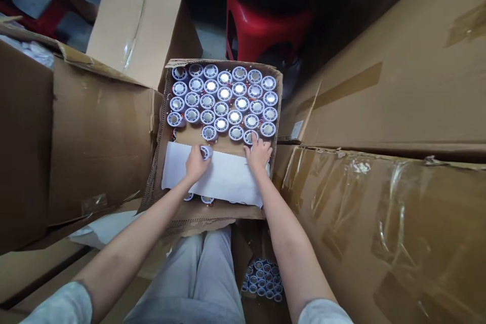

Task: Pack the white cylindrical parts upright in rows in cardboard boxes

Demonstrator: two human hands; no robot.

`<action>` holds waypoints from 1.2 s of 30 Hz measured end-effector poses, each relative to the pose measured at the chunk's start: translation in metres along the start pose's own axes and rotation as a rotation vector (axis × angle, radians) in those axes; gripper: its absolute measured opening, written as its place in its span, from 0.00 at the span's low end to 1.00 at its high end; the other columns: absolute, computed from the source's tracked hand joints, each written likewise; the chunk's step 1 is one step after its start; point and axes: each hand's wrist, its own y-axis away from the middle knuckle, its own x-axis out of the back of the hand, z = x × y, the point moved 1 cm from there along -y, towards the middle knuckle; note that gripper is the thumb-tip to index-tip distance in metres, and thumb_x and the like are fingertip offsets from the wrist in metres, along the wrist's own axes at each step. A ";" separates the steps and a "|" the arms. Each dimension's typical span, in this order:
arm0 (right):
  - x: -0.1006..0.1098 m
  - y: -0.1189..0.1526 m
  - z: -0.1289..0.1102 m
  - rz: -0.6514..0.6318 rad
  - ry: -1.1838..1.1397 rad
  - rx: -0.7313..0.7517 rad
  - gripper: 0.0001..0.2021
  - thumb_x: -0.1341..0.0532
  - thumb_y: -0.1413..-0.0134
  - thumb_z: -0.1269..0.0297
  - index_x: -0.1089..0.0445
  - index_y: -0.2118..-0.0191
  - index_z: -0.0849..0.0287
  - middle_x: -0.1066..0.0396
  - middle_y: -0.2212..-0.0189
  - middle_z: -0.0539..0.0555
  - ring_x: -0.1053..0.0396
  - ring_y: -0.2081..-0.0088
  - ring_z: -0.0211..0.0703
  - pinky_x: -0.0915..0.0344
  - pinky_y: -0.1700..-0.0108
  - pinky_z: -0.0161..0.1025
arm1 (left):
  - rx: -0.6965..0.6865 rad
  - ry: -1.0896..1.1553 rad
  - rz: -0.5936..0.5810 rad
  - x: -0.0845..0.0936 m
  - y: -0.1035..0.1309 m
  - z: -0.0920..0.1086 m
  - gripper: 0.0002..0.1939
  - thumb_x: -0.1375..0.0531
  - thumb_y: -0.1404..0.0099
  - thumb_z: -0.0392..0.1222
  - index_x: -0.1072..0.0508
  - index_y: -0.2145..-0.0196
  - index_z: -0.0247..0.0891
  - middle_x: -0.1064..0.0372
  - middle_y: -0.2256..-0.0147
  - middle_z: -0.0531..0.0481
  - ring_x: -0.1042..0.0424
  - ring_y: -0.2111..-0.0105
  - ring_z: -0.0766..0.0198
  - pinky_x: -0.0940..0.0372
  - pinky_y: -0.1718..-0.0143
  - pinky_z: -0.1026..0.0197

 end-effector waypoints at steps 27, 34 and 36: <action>0.007 0.066 -0.027 -0.282 -0.464 0.242 0.25 0.39 0.49 0.56 0.38 0.45 0.56 0.33 0.50 0.57 0.35 0.49 0.50 0.37 0.48 0.45 | 0.154 0.377 0.105 0.021 0.037 -0.030 0.35 0.37 0.43 0.48 0.45 0.42 0.38 0.32 0.51 0.39 0.32 0.51 0.50 0.37 0.52 0.54; 0.080 0.135 -0.084 -0.103 -0.834 -0.063 0.30 0.39 0.55 0.47 0.35 0.48 0.61 0.32 0.50 0.62 0.35 0.48 0.59 0.39 0.46 0.59 | 0.212 0.713 0.035 0.128 0.215 -0.035 0.34 0.37 0.46 0.44 0.42 0.43 0.39 0.30 0.53 0.44 0.30 0.53 0.54 0.35 0.51 0.53; 0.116 0.140 -0.097 -0.060 -0.882 -0.074 0.30 0.38 0.56 0.46 0.35 0.48 0.55 0.32 0.50 0.60 0.36 0.47 0.61 0.41 0.45 0.61 | 0.138 0.689 -0.002 0.172 0.265 -0.035 0.37 0.34 0.51 0.43 0.39 0.44 0.43 0.30 0.51 0.45 0.30 0.53 0.54 0.35 0.51 0.56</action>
